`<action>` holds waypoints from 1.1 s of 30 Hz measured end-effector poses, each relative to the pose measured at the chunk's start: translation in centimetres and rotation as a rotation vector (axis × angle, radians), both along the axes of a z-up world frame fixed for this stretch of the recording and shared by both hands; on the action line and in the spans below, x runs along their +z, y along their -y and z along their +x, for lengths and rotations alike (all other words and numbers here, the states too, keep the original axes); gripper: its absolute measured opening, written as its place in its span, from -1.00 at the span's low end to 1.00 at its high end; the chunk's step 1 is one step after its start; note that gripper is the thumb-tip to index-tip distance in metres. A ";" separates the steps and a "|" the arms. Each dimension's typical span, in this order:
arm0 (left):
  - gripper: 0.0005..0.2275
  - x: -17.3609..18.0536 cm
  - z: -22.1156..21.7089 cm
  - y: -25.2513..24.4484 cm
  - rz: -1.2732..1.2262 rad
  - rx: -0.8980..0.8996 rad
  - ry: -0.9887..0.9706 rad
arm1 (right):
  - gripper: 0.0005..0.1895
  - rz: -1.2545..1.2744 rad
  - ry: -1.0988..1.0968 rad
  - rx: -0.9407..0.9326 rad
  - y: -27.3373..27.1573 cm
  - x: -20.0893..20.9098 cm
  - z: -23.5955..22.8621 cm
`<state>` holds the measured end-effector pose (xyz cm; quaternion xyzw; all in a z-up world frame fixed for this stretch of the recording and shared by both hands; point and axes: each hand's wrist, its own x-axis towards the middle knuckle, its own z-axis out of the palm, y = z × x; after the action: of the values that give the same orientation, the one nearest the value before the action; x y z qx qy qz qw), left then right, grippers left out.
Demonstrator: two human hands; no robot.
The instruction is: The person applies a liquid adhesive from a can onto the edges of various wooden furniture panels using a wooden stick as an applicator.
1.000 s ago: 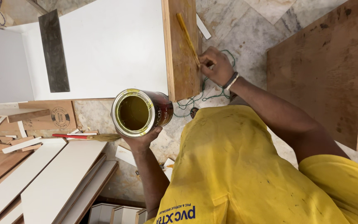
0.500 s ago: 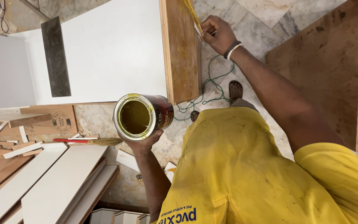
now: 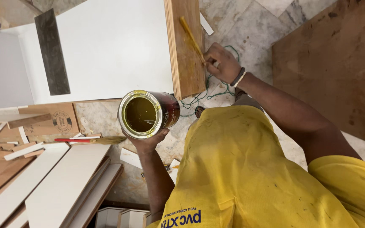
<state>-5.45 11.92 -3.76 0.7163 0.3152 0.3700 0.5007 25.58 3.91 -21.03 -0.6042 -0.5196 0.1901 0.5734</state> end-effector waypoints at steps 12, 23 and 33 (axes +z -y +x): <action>-0.04 -0.4 -2.5 -1.7 -0.072 -0.194 0.023 | -0.76 0.039 0.020 -0.038 5.6 3.5 -7.0; -0.04 -0.4 -5.7 0.7 -0.136 -0.180 0.003 | -0.80 0.103 -0.078 -0.119 9.8 1.8 -10.8; -0.04 -0.3 -7.4 11.7 -0.109 0.055 -0.062 | -0.77 0.075 -0.090 -0.300 -0.1 -2.6 -1.7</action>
<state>-12.86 0.17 -4.04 0.6900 0.3699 0.3437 0.5186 23.92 4.02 -23.63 -0.6442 -0.4042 0.1097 0.6401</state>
